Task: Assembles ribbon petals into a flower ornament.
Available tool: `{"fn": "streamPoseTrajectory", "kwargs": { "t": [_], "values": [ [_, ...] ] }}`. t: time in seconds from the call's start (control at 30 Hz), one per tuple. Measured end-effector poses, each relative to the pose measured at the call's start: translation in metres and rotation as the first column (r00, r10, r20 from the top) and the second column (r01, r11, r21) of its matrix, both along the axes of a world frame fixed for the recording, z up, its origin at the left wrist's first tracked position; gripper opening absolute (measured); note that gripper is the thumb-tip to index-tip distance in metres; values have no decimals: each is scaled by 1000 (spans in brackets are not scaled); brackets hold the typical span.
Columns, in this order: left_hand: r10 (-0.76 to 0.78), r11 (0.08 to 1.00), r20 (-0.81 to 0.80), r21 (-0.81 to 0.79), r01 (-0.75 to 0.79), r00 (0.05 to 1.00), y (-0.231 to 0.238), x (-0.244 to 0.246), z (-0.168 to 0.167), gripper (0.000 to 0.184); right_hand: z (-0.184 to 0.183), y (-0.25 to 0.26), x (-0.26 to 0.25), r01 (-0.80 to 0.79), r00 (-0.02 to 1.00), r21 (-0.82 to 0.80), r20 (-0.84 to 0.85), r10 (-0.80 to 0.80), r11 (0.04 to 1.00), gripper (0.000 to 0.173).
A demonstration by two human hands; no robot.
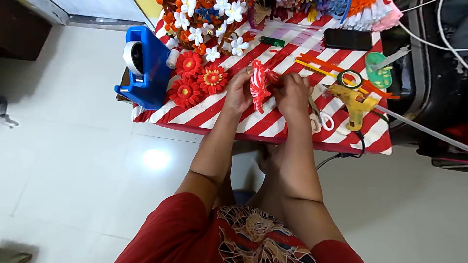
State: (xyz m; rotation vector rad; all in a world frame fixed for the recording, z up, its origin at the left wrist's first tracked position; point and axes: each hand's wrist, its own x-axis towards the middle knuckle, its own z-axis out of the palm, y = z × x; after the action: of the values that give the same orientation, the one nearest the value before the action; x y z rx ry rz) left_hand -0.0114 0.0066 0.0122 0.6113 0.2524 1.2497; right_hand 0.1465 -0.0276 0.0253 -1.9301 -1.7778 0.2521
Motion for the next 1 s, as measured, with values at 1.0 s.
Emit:
{"fn": "streamPoseTrajectory", "kwargs": {
  "t": [1.0],
  "values": [
    [123,989,-318,119,-89,940,-12,17,4,23,8,-39,38,-64,5,298,-954,299,952,14]
  ]
}}
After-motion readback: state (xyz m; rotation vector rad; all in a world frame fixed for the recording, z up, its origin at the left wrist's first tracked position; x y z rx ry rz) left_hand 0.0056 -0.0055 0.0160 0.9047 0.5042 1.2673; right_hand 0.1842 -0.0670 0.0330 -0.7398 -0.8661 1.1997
